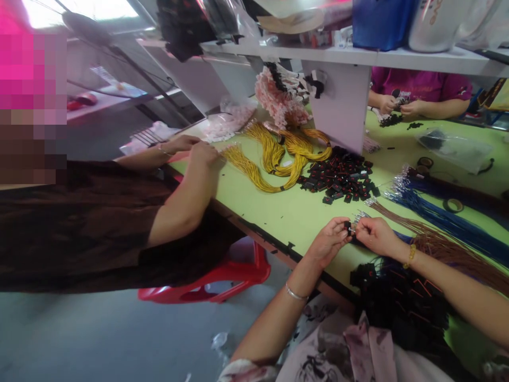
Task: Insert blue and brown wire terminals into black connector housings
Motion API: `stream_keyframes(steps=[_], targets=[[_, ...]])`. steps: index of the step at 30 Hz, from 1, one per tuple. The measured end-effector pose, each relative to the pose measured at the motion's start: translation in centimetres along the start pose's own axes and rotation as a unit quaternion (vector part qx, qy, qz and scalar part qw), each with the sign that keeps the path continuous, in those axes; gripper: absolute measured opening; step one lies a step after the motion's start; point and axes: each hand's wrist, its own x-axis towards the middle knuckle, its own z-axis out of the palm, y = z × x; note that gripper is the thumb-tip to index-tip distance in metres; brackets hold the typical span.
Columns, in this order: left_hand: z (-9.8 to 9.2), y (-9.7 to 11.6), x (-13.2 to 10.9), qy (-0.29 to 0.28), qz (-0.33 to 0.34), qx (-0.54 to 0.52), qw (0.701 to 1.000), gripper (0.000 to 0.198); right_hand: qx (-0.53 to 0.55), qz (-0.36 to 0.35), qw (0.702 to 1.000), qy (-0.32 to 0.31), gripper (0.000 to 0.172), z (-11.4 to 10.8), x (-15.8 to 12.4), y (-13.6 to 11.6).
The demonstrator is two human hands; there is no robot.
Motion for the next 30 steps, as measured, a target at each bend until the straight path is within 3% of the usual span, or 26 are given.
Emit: stream_keyframes(steps=[11, 15, 20, 27, 30], targets=[[0.3, 0.0, -0.3, 0.032, 0.048, 0.079, 0.995, 0.041, 0.006, -0.020, 1.000, -0.015, 0.016, 0.2, 0.0, 0.2], [0.4, -0.6, -0.4, 0.044, 0.072, 0.115, 0.990, 0.041, -0.041, -0.047, 0.998, -0.014, 0.014, 0.1, 0.0, -0.2], [0.4, -1.1, -0.5, 0.086, 0.054, 0.115, 0.988, 0.042, -0.087, -0.081, 0.992, -0.037, 0.013, 0.0, -0.3, -0.4], [0.8, -1.2, -0.7, 0.079, 0.054, 0.139, 0.986, 0.041, -0.086, -0.048, 0.994, -0.056, 0.014, -0.3, -0.1, 0.1], [0.5, -0.8, -0.8, 0.069, 0.047, 0.150, 0.985, 0.042, -0.149, 0.006, 0.989, -0.009, 0.020, -1.9, 0.5, 0.8]])
